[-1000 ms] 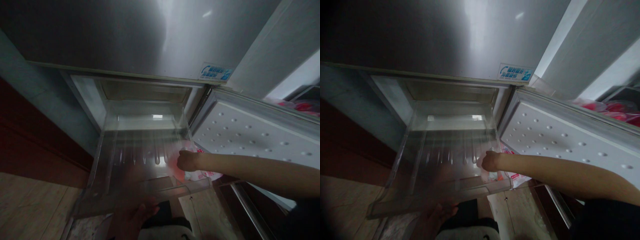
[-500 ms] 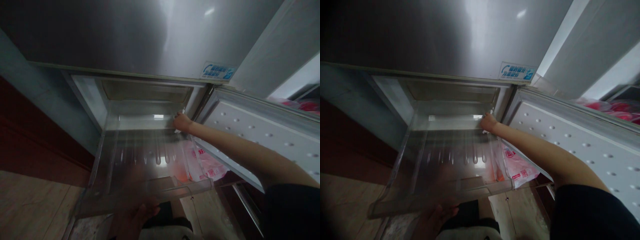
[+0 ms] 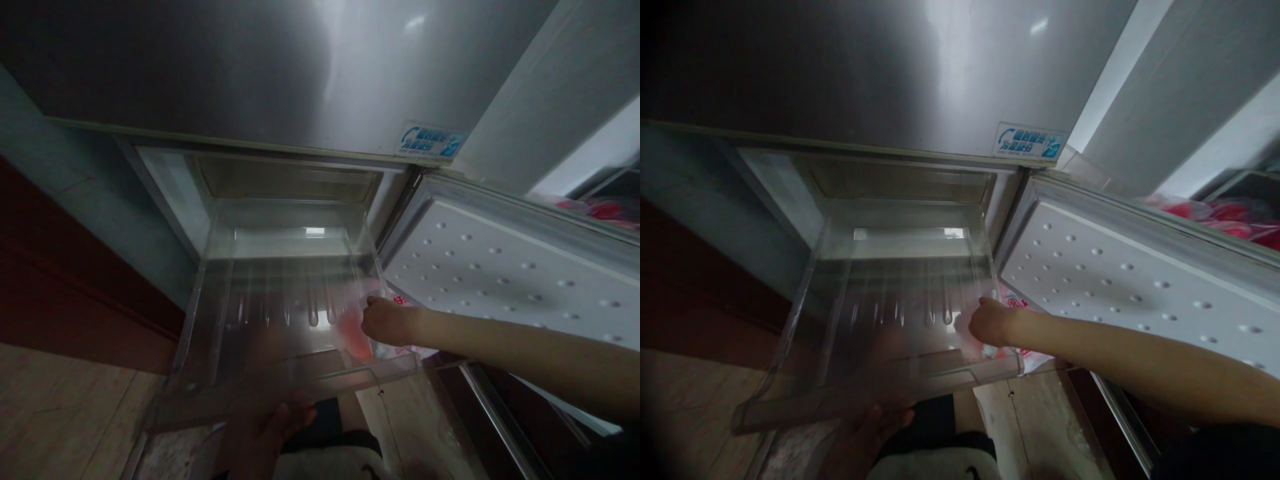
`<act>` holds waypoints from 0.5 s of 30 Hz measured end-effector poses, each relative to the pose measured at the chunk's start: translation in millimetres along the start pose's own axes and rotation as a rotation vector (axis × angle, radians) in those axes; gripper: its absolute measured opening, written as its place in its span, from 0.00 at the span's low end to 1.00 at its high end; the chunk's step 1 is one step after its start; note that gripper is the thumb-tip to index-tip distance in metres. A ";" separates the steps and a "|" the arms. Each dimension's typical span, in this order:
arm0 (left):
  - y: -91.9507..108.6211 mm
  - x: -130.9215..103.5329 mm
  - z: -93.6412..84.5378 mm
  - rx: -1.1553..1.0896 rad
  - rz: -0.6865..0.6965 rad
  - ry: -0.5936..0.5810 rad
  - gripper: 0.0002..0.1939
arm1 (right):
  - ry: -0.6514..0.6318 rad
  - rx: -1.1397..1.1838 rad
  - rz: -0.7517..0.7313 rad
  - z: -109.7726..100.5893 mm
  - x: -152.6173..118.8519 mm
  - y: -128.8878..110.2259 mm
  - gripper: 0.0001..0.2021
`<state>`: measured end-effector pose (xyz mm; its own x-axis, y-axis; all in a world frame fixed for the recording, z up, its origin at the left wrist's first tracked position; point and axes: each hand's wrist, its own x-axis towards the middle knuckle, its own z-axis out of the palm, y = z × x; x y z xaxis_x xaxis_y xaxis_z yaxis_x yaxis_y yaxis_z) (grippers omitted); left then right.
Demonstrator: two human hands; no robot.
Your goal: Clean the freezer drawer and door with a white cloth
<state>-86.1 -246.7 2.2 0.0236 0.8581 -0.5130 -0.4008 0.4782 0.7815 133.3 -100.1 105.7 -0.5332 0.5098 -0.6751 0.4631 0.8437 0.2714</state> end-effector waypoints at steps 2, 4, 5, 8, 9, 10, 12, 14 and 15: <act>-1.5 0.9 -0.8 -0.010 0.001 -0.006 0.28 | -0.046 0.006 -0.034 -1.2 -5.9 -7.9 0.07; -2.7 2.1 -1.3 -0.023 0.000 -0.031 0.27 | -0.052 0.007 -0.020 -3.5 -7.3 -8.8 0.07; -2.9 2.4 -1.3 -0.021 -0.002 -0.042 0.28 | -0.041 0.005 0.003 -5.1 -6.2 -6.2 0.08; -2.1 1.7 -0.4 0.004 -0.005 -0.042 0.28 | 0.022 -0.009 0.107 -12.9 2.1 13.8 0.10; -1.6 1.2 0.1 0.006 -0.006 -0.032 0.28 | 0.049 -0.014 0.146 -16.7 6.0 24.2 0.11; -1.1 0.7 0.5 0.003 -0.005 -0.021 0.28 | 0.080 -0.019 0.188 -21.2 10.0 36.0 0.11; -0.6 0.5 0.7 -0.013 -0.005 -0.007 0.28 | 0.151 -0.031 0.266 -31.7 17.9 61.8 0.12; -0.9 1.2 0.2 -0.017 0.003 0.001 0.28 | 0.239 -0.048 0.343 -42.4 24.5 86.9 0.12; -1.3 1.7 -0.2 -0.016 0.011 0.001 0.28 | 0.284 -0.056 0.378 -47.0 27.3 97.5 0.12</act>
<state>-85.7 -245.9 0.2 0.0181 0.8630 -0.5048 -0.4156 0.4657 0.7813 130.6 4.0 146.0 -0.5113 0.8017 -0.3096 0.6270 0.5943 0.5037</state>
